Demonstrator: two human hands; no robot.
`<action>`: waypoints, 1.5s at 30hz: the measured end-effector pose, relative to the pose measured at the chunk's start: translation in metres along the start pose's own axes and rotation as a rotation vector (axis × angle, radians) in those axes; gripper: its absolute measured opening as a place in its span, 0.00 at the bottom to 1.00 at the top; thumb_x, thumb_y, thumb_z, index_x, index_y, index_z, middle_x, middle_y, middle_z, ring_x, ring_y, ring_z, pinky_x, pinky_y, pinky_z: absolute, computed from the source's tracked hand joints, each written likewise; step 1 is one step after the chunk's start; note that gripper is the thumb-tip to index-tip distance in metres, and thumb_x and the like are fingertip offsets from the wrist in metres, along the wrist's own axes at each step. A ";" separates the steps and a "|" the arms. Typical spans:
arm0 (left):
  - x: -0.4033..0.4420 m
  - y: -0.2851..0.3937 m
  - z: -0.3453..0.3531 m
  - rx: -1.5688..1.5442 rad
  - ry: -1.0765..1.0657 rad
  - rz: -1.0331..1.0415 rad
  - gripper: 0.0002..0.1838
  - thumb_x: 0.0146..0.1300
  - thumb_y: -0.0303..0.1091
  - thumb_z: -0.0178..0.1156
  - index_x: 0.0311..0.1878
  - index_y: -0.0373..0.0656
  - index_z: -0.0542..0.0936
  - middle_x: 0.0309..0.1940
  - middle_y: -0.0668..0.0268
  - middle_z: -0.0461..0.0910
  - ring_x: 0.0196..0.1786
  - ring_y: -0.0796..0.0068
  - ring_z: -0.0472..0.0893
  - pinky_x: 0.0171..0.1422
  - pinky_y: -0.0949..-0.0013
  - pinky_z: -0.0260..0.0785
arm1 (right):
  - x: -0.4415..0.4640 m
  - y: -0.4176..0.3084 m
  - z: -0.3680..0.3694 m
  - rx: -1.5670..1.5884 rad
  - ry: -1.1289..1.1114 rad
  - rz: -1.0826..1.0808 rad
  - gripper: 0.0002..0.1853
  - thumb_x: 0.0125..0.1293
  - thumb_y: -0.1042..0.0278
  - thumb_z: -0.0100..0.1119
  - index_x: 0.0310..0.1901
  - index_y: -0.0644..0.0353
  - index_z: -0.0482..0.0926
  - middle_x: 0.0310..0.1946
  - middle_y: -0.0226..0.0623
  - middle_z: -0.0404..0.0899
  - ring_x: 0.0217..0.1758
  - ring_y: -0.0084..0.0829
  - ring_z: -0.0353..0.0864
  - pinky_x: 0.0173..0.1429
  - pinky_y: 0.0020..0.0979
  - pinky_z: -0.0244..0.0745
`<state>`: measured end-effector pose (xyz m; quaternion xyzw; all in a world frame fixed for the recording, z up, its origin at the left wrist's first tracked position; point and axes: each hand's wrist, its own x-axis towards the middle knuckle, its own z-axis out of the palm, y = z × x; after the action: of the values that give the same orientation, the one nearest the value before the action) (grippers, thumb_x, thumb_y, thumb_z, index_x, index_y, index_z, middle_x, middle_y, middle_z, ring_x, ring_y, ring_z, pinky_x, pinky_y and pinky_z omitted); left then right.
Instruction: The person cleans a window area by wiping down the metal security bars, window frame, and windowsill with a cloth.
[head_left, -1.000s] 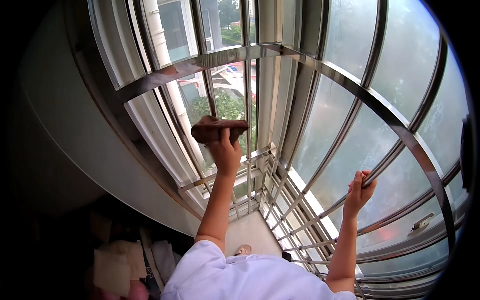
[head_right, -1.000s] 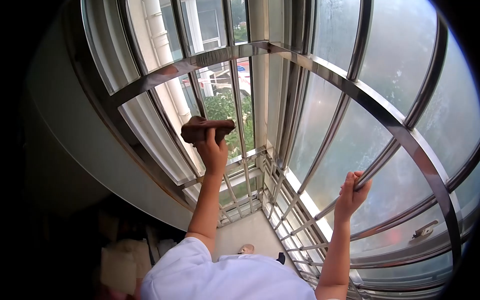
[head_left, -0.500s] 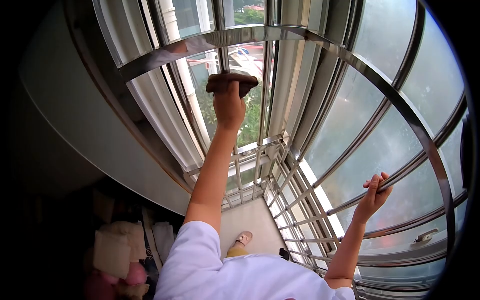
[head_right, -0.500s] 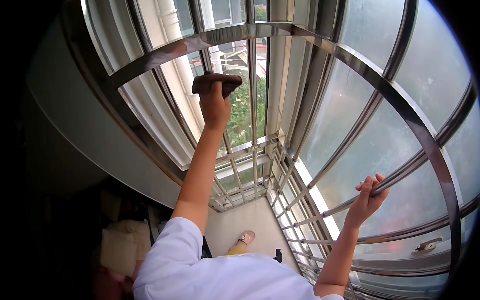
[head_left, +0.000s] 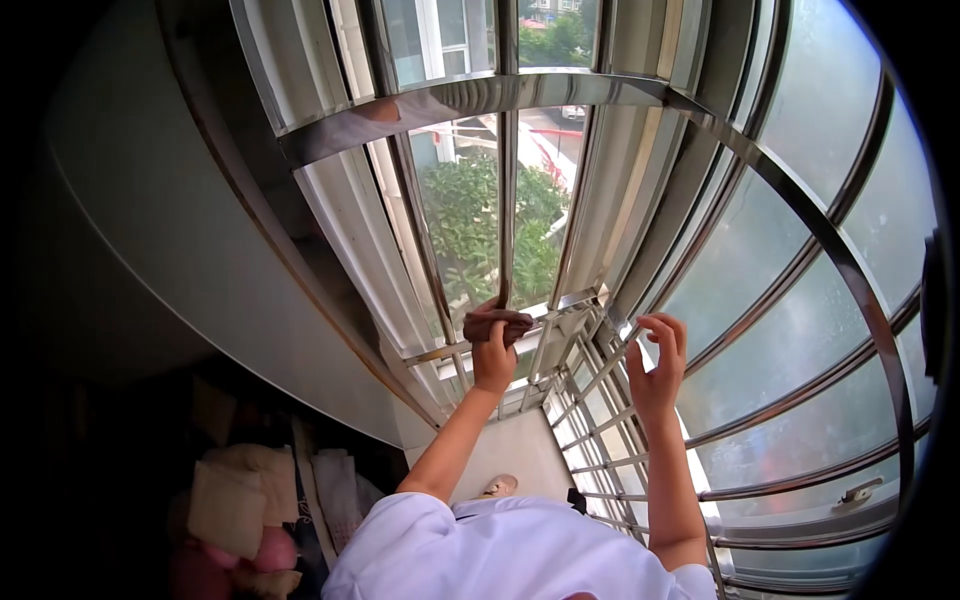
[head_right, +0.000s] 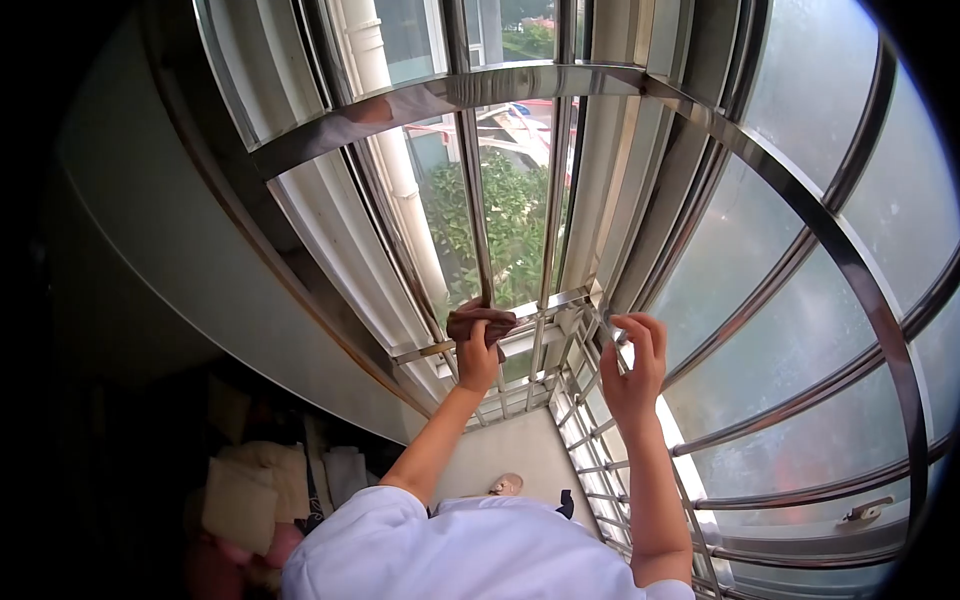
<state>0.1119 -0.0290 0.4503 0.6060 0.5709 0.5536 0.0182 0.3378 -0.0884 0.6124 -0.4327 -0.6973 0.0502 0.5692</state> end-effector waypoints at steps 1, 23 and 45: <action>0.013 0.015 -0.020 -0.018 0.048 0.119 0.15 0.52 0.20 0.59 0.43 0.47 0.80 0.53 0.48 0.72 0.58 0.49 0.70 0.62 0.54 0.65 | 0.008 0.007 0.007 -0.038 -0.001 -0.022 0.16 0.50 0.83 0.56 0.43 0.62 0.76 0.44 0.42 0.72 0.46 0.38 0.73 0.49 0.33 0.70; 0.179 0.089 -0.119 0.396 0.454 0.358 0.21 0.46 0.21 0.59 0.47 0.46 0.77 0.45 0.55 0.76 0.52 0.46 0.73 0.53 0.51 0.68 | 0.059 0.091 0.023 0.309 0.511 0.190 0.32 0.64 0.70 0.60 0.66 0.63 0.56 0.63 0.39 0.63 0.65 0.30 0.63 0.66 0.31 0.60; -0.064 -0.014 -0.099 0.462 0.053 -0.058 0.21 0.56 0.22 0.55 0.54 0.44 0.74 0.54 0.56 0.73 0.56 0.52 0.73 0.56 0.55 0.70 | 0.043 0.137 0.048 0.492 0.238 0.184 0.19 0.75 0.52 0.39 0.48 0.61 0.69 0.28 0.26 0.66 0.33 0.18 0.62 0.42 0.21 0.60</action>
<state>0.0510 -0.1300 0.4384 0.5629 0.6998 0.4232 -0.1201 0.3740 0.0453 0.5508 -0.3459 -0.5502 0.2184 0.7280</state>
